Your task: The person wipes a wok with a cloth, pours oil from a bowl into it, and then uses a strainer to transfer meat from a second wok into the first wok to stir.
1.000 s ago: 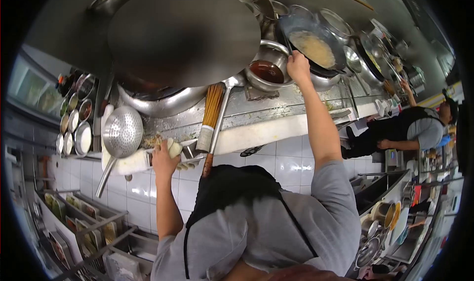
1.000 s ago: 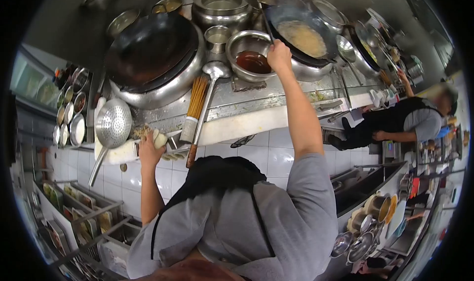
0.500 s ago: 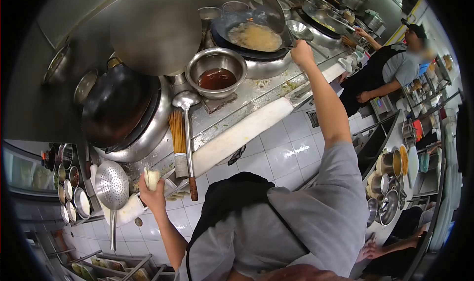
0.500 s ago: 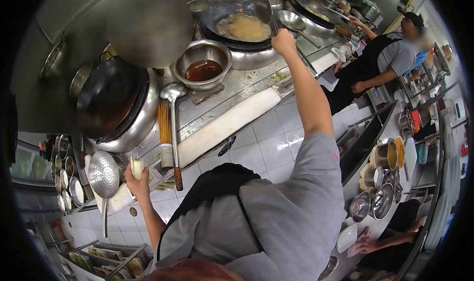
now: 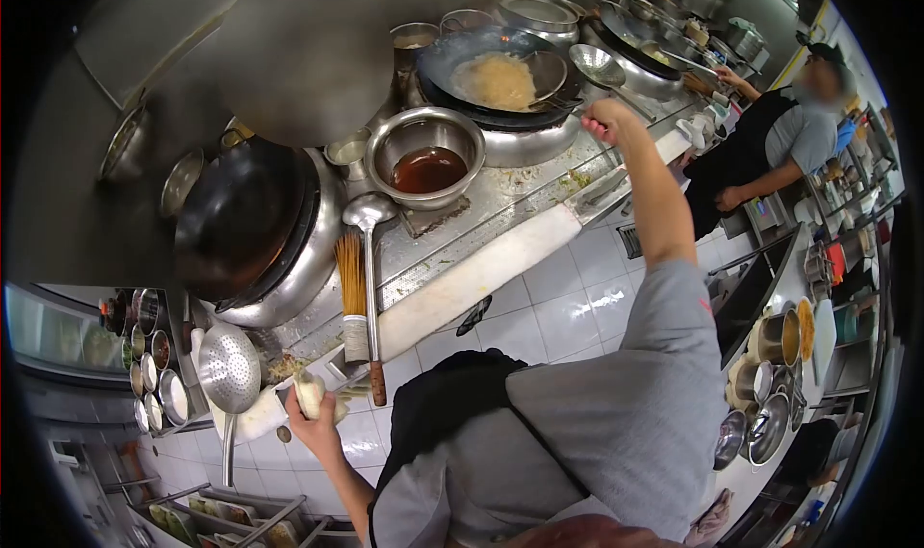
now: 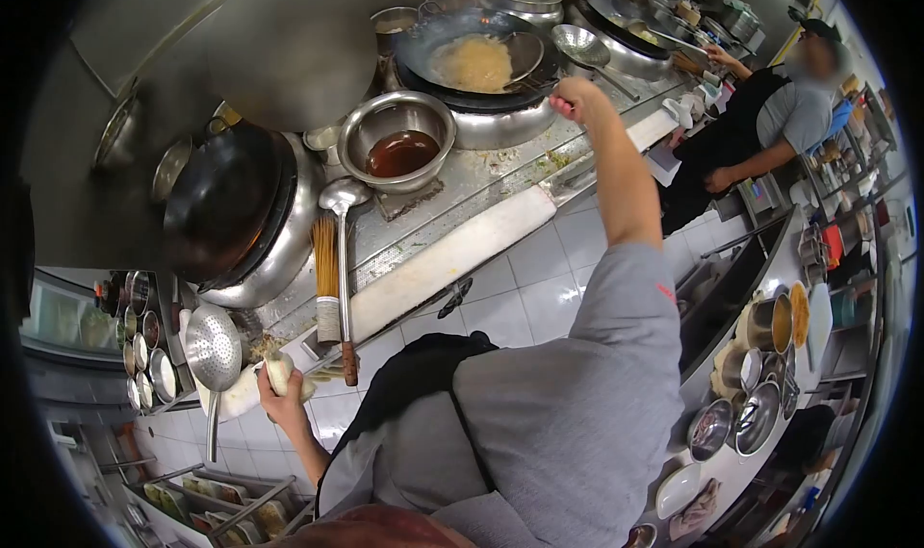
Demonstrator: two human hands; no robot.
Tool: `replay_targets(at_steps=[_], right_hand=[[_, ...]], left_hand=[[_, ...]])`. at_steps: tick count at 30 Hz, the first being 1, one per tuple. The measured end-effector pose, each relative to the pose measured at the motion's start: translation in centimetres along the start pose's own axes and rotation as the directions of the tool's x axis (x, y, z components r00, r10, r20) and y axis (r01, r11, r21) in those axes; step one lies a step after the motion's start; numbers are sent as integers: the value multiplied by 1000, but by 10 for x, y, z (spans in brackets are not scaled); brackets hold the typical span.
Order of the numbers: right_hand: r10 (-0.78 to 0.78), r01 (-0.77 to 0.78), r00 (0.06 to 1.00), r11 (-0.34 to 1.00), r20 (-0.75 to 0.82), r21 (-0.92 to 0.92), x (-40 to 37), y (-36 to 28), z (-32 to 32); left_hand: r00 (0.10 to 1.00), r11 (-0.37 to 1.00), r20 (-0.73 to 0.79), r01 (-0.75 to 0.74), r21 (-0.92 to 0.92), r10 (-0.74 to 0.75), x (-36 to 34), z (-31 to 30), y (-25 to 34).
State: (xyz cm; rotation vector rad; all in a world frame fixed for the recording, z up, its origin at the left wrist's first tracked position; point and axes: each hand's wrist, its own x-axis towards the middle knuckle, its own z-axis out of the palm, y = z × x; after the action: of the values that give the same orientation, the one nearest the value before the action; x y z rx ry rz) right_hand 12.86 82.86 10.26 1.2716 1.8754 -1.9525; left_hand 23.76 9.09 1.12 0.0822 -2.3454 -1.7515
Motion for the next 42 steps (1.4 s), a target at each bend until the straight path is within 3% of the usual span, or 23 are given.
replay_targets(at_steps=[3, 5, 8, 12, 19, 22, 23, 26, 29, 32, 38, 39, 42], right_hand=[[-95, 94, 995, 946, -10, 309, 11, 27, 55], [-217, 149, 971, 880, 102, 451, 38, 48, 79], [-295, 239, 955, 764, -4, 599, 13, 59, 117], [-331, 214, 942, 711, 50, 670, -11, 77, 111], [-432, 448, 891, 794, -138, 411, -66, 75, 120], [-558, 573, 812, 819, -174, 46, -90, 53, 145], [-612, 608, 773, 790, -165, -81, -70, 50, 146], [-652, 430, 730, 672, -206, -603, -80, 19, 177], [-862, 350, 467, 385, -198, -854, -65, 17, 192], [-828, 342, 486, 475, -280, -811, -93, 12, 203], [-785, 272, 601, 374, -147, -887, -65, 45, 178], [-809, 248, 539, 417, -233, -874, -51, 57, 170], [-793, 222, 580, 374, -186, -900, -86, 46, 154]], left_hand=[[999, 999, 9, 43, 6, -43, 8, 1, 2], [999, 1000, 53, 6, 27, -8, 17, 7, 12], [996, 998, 75, -35, -49, 39, 28, 17, 20], [992, 996, 100, -70, -60, 76, 30, 16, 20], [996, 993, 89, 18, -113, -8, 16, 9, 5], [995, 994, 102, 17, -104, -7, 22, 7, 5], [994, 995, 109, 13, -99, -2, 24, 8, 6], [994, 986, 113, 22, -163, -4, 29, 14, 10], [996, 983, 84, -3, -185, 19, 30, 14, 8], [999, 978, 42, 22, -208, -13, 26, 7, -5], [992, 962, 40, 125, -244, -119, 16, -9, -36], [992, 966, 39, 129, -225, -123, 15, -12, -37], [993, 967, -39, 97, -238, -109, 8, -21, -41]])
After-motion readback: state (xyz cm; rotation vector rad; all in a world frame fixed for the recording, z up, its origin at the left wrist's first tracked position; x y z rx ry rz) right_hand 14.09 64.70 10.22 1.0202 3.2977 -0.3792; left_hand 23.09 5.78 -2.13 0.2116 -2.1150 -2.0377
